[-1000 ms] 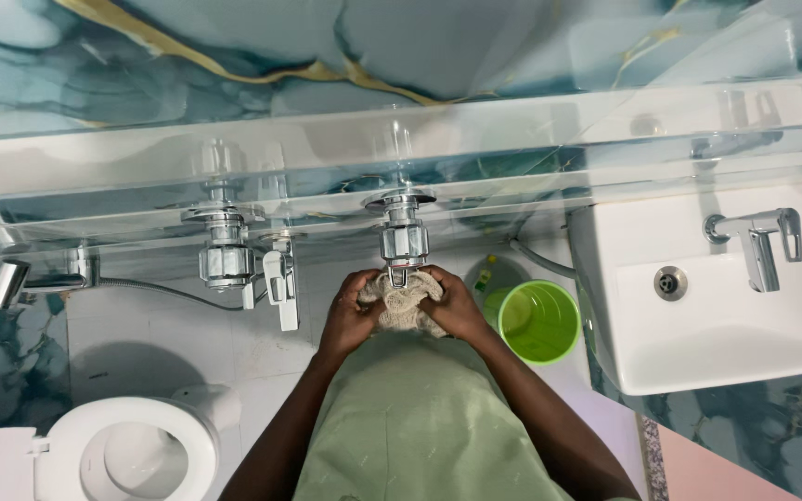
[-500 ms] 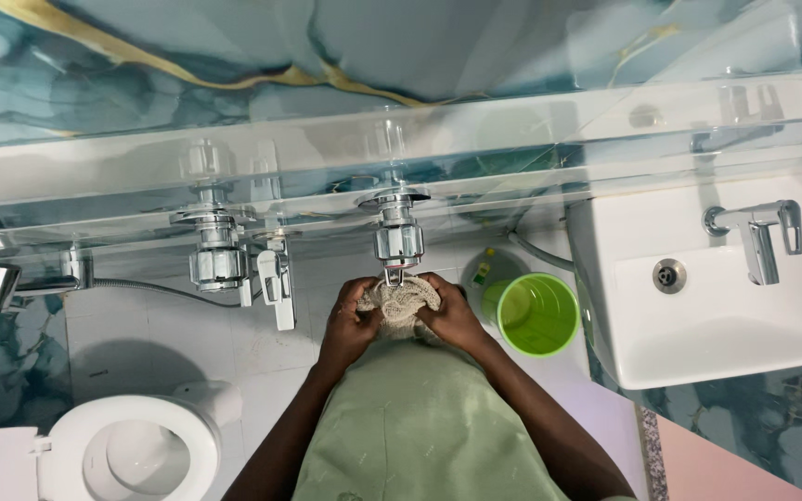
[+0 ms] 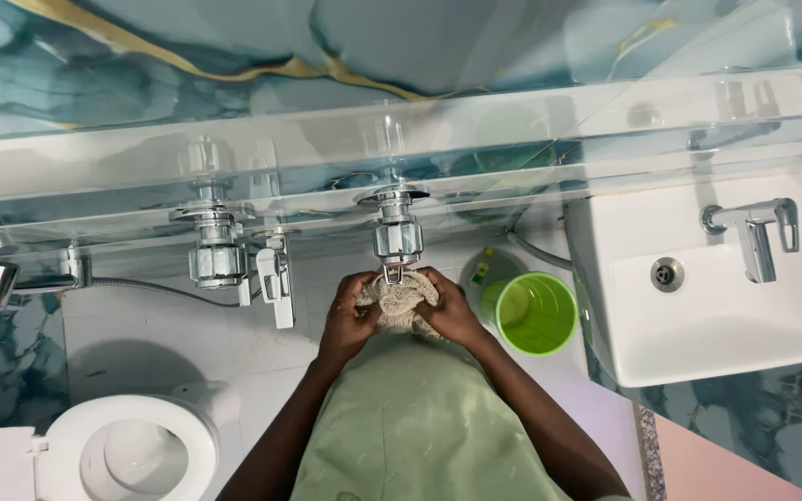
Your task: The person wipes several chrome bathroom faucets and a white sink basin using a cloth.
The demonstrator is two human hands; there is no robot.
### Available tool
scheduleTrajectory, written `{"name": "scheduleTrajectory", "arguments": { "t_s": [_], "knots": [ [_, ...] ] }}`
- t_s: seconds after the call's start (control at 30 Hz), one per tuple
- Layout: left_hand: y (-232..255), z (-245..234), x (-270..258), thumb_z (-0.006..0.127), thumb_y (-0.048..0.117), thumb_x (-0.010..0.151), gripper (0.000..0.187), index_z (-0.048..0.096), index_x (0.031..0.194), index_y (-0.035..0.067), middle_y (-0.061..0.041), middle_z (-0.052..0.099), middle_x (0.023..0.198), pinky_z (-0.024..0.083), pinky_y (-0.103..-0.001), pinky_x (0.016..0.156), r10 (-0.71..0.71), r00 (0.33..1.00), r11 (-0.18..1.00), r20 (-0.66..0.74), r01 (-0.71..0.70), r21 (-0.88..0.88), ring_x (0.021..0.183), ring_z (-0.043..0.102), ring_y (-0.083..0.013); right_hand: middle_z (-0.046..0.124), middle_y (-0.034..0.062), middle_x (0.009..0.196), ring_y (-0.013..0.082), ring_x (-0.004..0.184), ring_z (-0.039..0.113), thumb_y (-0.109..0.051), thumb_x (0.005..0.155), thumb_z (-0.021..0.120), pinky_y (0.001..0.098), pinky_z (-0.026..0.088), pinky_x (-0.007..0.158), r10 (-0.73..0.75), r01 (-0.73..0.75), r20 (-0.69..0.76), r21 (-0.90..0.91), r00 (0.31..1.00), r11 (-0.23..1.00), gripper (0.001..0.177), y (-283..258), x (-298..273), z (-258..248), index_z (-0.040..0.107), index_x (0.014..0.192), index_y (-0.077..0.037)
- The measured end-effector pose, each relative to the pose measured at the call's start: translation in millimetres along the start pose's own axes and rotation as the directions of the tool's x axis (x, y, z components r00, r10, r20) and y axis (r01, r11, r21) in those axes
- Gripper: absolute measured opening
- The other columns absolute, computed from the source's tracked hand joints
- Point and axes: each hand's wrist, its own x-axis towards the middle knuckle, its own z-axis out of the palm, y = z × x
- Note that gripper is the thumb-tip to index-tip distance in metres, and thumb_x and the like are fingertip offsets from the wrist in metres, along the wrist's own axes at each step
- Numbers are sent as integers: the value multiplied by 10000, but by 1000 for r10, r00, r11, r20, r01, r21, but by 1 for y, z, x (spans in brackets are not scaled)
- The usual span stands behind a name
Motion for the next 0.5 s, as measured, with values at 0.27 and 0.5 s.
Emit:
{"name": "scheduleTrajectory", "arguments": {
  "t_s": [0.27, 0.5],
  "knots": [
    [-6, -3, 29, 700, 39, 859, 549, 536, 1379, 103, -112, 586, 1353, 614, -360, 817, 82, 996, 997, -27, -82, -4, 1185, 646, -263, 696, 87, 1162, 178, 1098, 662, 64, 838, 638, 319, 525, 964, -60, 61, -13, 150, 998, 987, 471, -2, 30, -3, 571, 1292, -40],
    [6, -7, -24, 806, 79, 864, 458, 619, 1282, 90, -92, 630, 1306, 585, -382, 852, -2, 999, 999, 42, 0, 49, 1157, 659, -232, 716, 77, 1106, 165, 1042, 677, 30, 863, 717, 310, 536, 936, 16, -24, 116, 70, 993, 997, 402, -13, -25, -5, 608, 1243, -44]
  ]
}}
